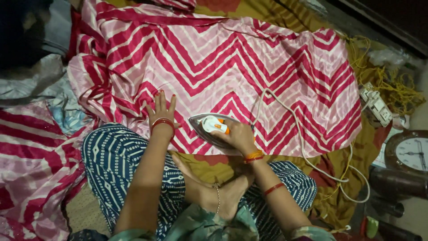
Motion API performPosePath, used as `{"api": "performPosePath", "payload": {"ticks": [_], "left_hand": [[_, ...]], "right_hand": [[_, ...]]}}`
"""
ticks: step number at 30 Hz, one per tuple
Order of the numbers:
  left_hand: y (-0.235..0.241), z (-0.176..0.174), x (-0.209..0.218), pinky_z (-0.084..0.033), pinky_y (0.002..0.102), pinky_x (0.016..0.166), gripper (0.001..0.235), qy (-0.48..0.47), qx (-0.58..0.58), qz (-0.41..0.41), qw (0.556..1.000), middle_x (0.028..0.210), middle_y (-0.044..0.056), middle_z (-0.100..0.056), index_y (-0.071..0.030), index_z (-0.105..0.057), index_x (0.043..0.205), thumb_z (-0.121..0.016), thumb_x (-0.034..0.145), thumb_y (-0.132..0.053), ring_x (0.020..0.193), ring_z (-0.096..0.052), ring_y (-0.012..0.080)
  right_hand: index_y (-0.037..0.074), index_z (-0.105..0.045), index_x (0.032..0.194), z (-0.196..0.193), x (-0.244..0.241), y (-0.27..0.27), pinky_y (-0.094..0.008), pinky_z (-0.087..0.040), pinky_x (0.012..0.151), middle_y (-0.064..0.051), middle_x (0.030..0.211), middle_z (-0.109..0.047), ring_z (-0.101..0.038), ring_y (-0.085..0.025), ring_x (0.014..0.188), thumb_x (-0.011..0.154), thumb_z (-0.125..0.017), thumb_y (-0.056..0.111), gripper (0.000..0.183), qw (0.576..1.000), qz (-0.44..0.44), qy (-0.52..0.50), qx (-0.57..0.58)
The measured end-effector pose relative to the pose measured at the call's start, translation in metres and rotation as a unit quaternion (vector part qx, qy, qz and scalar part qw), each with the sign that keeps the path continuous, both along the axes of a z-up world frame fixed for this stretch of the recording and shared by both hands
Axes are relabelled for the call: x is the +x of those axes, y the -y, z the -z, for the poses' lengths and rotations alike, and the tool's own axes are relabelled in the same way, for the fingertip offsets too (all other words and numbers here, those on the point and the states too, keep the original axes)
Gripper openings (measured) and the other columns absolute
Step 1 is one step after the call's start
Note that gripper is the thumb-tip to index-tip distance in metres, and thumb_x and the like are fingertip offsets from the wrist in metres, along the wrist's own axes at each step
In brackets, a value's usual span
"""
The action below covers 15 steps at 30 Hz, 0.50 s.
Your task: Ironing a pink and white patterned piece of fabric on a bed.
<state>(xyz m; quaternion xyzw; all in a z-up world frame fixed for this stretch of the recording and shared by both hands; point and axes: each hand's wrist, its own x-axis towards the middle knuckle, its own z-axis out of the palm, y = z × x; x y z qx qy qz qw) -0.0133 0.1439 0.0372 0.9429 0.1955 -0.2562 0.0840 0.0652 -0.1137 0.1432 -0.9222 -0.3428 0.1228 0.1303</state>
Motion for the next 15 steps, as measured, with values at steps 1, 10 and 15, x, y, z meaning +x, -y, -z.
{"api": "performPosePath", "payload": {"ticks": [1, 10, 15], "left_hand": [[0.0, -0.003, 0.002, -0.013, 0.066, 0.121, 0.129, 0.0, 0.0, -0.003, 1.0, 0.172, 0.019, 0.012, -0.028, 0.002, 0.167, -0.08, 0.075, -0.066, 0.159, 0.005, 0.0353], [-0.003, -0.005, -0.001, -0.012, 0.064, 0.122, 0.131, 0.012, -0.027, -0.021, 0.999, 0.173, 0.017, 0.013, -0.03, 0.002, 0.166, -0.084, 0.072, -0.06, 0.159, 0.008, 0.033], [-0.001, 0.0, -0.005, -0.011, 0.064, 0.123, 0.123, 0.035, -0.081, -0.052, 0.995, 0.173, 0.015, 0.009, -0.03, -0.005, 0.166, -0.085, 0.075, -0.053, 0.158, 0.004, 0.0356]], "right_hand": [[0.013, -0.079, 0.104, 0.002, 0.007, -0.004, -0.047, -0.057, 0.059, -0.016, 0.081, -0.075, -0.073, -0.035, 0.069, 0.081, -0.066, 0.072, 0.065, 1.0, -0.003, 0.0, 0.0], [0.01, -0.076, 0.109, 0.014, 0.04, -0.044, -0.047, -0.056, 0.065, -0.018, 0.077, -0.073, -0.073, -0.036, 0.073, 0.088, -0.064, 0.07, 0.065, 0.998, 0.056, 0.019, 0.017], [0.008, -0.075, 0.112, 0.007, 0.019, -0.044, -0.051, -0.055, 0.064, -0.023, 0.079, -0.072, -0.072, -0.041, 0.075, 0.087, -0.063, 0.067, 0.065, 0.993, 0.103, 0.006, 0.057]]}}
